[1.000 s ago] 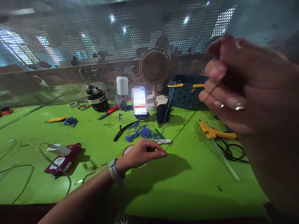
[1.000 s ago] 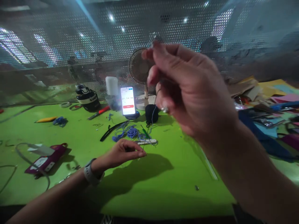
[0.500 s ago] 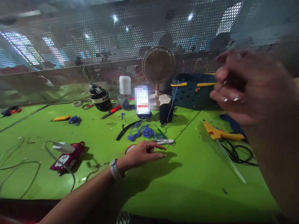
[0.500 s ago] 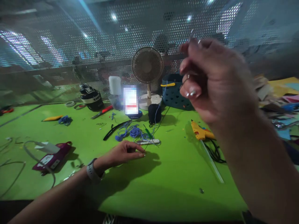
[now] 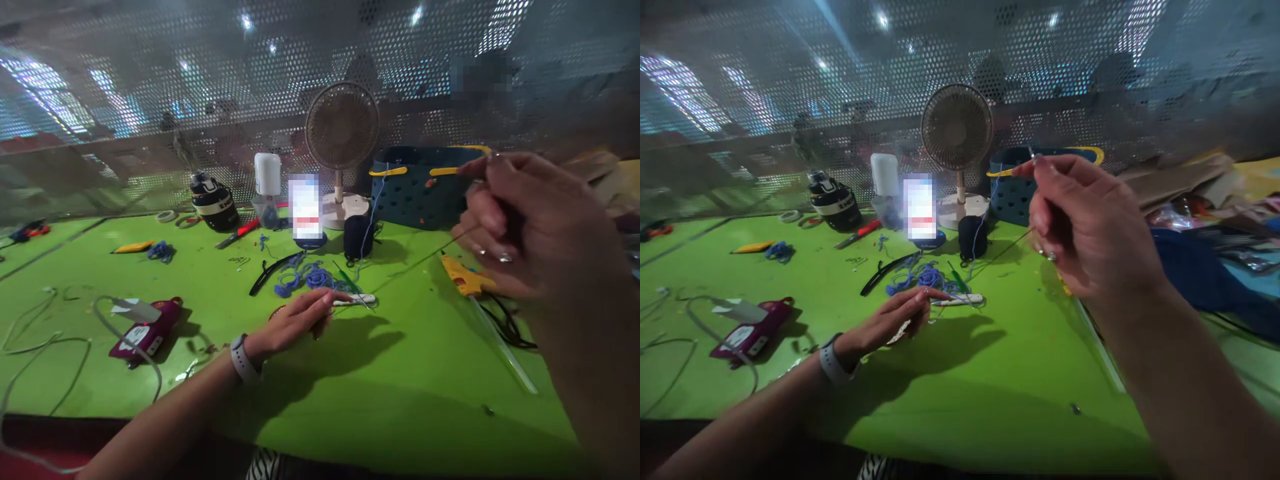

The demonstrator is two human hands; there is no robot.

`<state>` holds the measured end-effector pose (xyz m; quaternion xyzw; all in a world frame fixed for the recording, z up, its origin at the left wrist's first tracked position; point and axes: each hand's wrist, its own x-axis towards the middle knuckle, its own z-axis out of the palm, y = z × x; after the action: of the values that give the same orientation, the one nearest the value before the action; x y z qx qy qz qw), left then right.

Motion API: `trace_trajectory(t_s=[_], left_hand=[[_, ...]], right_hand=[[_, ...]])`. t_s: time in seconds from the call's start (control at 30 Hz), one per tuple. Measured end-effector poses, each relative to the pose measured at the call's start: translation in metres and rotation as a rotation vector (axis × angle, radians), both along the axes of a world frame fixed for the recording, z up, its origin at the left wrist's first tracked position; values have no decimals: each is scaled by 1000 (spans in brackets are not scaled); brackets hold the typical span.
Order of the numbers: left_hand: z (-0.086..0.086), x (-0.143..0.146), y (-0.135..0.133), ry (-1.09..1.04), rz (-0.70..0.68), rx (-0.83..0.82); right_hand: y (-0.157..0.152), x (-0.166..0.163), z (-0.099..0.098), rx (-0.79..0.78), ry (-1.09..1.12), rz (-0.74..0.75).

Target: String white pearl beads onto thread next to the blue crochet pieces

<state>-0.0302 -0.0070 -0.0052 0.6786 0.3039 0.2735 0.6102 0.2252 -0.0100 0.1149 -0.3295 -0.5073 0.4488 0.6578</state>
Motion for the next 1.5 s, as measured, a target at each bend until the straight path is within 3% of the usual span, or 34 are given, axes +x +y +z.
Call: trace_trajectory(t_s=[0.2,0.37,0.53,0.67,0.87,0.97,1.1,1.17,1.3,1.5], left_hand=[[9,5,-1,22,-3,43],[8,2,-3,33,-6,87],[9,-4,-7,185,-24,169],[9,-6,-11,313,-18,205],[14,-15,-26,504,-84,362],[28,-28,-27,510,39,390],[51,-49,-11,582,384,600],[56,-57,-1,678,334,637],[45,-61,10,857,62,564],[14,-60,9,789,108,600]], right_hand=[[3,-1,-15,-107,13,30],[1,3,-9,-144,48,-35],[1,11,-11,-113,61,-56],[4,14,-29,-150,-15,22],[6,3,-59,-338,-182,181],[7,-9,-69,-391,-272,251],[7,-22,-78,-444,-342,373],[6,-27,-81,-471,-362,402],[4,-31,-93,-493,-395,478],[4,-34,-112,-522,-462,554]])
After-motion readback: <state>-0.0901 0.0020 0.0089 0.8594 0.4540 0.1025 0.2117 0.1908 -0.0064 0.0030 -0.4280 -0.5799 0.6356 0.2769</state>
